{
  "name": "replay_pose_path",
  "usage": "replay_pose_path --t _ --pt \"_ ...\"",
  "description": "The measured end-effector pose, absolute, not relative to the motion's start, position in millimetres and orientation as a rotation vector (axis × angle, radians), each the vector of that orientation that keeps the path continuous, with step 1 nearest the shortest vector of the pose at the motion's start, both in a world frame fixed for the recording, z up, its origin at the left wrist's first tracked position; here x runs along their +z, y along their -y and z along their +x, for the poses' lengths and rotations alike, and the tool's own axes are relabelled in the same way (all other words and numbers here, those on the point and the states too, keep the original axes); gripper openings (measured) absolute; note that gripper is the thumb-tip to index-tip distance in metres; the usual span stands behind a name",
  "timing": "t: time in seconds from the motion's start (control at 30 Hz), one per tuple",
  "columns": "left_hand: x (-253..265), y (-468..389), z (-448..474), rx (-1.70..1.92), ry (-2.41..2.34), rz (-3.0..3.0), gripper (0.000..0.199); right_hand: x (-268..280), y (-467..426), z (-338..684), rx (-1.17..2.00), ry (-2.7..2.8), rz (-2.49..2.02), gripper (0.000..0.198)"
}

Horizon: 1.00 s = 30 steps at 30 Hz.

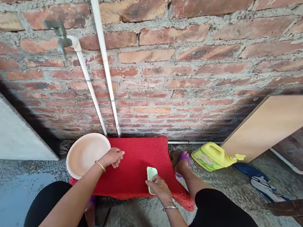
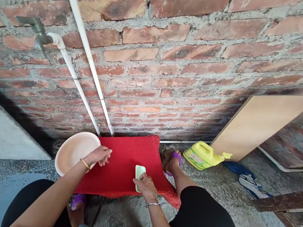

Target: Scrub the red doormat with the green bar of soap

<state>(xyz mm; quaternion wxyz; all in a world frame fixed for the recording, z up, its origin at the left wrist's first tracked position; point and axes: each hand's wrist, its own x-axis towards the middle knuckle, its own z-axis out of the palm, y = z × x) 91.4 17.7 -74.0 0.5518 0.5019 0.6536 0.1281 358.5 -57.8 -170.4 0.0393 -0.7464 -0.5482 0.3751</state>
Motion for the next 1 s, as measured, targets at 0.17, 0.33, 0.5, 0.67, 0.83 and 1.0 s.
replay_pose_path --t 0.17,0.33,0.5,0.67,0.83,1.0 --pt "-47 -27 143 0.455 -1.408 1.310 0.037 -176 58 369 1.174 1.631 -2.296 0.022" --pt "-12 -21 155 0.709 -1.077 1.397 0.043 -176 57 376 1.180 1.591 -2.308 0.021" --pt "-14 -3 155 0.493 -1.046 1.620 0.048 -174 56 379 1.181 1.599 -2.294 0.021" --pt "-45 20 143 -0.096 -1.518 1.931 0.044 -172 57 378 1.153 1.591 -2.325 0.020" --pt "-44 25 122 -0.280 -1.482 2.104 0.054 -170 55 371 1.129 1.650 -2.357 0.020" --pt "-2 30 113 0.094 -1.460 1.984 0.042 -170 49 355 1.117 1.700 -2.371 0.020"
